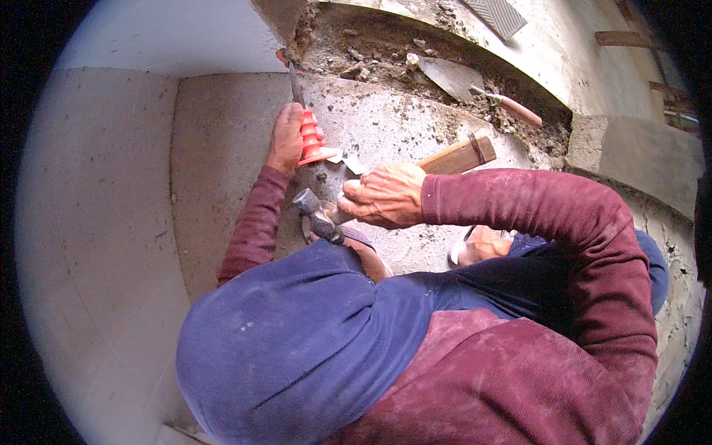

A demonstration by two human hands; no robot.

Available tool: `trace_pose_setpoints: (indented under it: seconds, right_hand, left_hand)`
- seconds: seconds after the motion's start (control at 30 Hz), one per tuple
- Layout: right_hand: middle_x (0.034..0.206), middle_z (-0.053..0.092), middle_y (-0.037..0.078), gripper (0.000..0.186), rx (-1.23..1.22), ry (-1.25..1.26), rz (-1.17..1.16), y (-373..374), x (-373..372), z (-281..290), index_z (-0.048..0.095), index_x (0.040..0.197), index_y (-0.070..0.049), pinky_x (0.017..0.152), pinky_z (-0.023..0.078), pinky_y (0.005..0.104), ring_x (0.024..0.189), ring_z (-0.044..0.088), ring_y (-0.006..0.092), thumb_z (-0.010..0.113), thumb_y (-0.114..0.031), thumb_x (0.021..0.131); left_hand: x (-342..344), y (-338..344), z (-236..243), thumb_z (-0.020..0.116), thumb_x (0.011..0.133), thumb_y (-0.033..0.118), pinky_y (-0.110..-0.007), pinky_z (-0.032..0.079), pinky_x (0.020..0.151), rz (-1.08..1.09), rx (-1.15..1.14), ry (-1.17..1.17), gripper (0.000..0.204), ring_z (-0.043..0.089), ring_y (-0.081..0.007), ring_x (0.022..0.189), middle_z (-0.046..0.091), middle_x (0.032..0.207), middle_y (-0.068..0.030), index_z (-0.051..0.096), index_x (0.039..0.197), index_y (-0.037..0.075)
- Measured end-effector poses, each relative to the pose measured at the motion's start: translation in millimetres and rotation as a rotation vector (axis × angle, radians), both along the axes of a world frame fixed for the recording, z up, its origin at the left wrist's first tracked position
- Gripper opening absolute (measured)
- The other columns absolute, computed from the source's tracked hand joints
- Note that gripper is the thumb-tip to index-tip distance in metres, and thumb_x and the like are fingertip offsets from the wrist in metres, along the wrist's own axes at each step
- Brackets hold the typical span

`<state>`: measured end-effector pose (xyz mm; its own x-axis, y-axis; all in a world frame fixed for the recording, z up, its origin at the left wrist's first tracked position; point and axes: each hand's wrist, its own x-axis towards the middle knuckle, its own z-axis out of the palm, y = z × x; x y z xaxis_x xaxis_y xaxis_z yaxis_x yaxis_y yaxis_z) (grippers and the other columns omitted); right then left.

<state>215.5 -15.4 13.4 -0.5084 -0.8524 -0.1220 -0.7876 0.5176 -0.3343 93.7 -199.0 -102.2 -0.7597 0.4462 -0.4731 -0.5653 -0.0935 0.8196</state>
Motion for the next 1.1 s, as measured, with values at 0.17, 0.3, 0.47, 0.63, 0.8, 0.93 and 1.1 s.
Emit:
trace_pose_setpoints:
  seconds: [0.17,0.3,0.47,0.63,0.8,0.93,1.1]
  right_hand:
    - [0.092,0.054,0.012,0.039,0.039,-0.015,-0.025,24,-6,0,0.048,0.117,-0.003,0.052,0.049,0.0410,0.065,0.062,0.0246,0.053,-0.027,0.087]
    - [0.086,0.053,0.010,0.035,0.057,-0.054,0.130,39,-10,10,0.051,0.115,-0.006,0.046,0.048,0.0399,0.061,0.061,0.0229,0.052,-0.028,0.087]
    - [0.085,0.053,0.010,0.037,-0.119,0.119,0.041,54,-27,-16,0.050,0.116,-0.005,0.044,0.047,0.0391,0.056,0.059,0.0241,0.054,-0.027,0.086]
    - [0.082,0.053,0.009,0.036,0.054,-0.047,0.138,45,-15,15,0.050,0.116,-0.006,0.044,0.049,0.0396,0.056,0.061,0.0238,0.054,-0.025,0.085]
    - [0.080,0.054,0.011,0.037,-0.095,-0.014,-0.082,65,-30,-16,0.049,0.113,-0.008,0.047,0.048,0.0423,0.058,0.061,0.0294,0.059,-0.030,0.085]
    - [0.081,0.055,0.010,0.037,0.057,-0.036,0.033,56,-8,6,0.050,0.114,-0.009,0.044,0.048,0.0416,0.056,0.062,0.0271,0.057,-0.031,0.085]
    - [0.081,0.057,0.010,0.033,0.099,-0.201,-0.042,73,-26,8,0.054,0.106,-0.010,0.047,0.050,0.0424,0.058,0.062,0.0307,0.059,-0.034,0.084]
  left_hand:
    - [10,20,3,0.041,0.100,0.041,-0.037,0.056,0.060,0.100,0.117,-0.042,0.036,0.059,-0.0184,0.067,0.054,0.087,-0.0070,0.045,0.103,0.005]
    - [10,22,4,0.037,0.101,0.041,-0.036,0.057,0.056,0.112,0.066,-0.014,0.038,0.060,-0.0172,0.062,0.053,0.081,-0.0071,0.044,0.101,0.003]
    - [6,26,4,0.036,0.101,0.040,-0.037,0.057,0.057,0.147,0.114,-0.065,0.039,0.060,-0.0181,0.062,0.053,0.082,-0.0082,0.044,0.102,0.002]
    - [6,27,6,0.035,0.101,0.041,-0.039,0.058,0.057,0.134,0.114,-0.076,0.040,0.060,-0.0192,0.061,0.053,0.083,-0.0091,0.043,0.102,0.002]
    - [8,32,3,0.037,0.100,0.044,-0.040,0.059,0.058,0.141,0.106,-0.063,0.043,0.060,-0.0199,0.061,0.054,0.084,-0.0098,0.043,0.102,0.002]
    - [3,24,5,0.038,0.100,0.045,-0.040,0.059,0.059,0.150,0.109,-0.081,0.045,0.061,-0.0200,0.063,0.054,0.085,-0.0104,0.044,0.107,0.000]
    - [2,25,1,0.036,0.100,0.043,-0.042,0.059,0.061,0.117,0.132,-0.097,0.043,0.061,-0.0202,0.065,0.054,0.086,-0.0105,0.044,0.106,0.000]
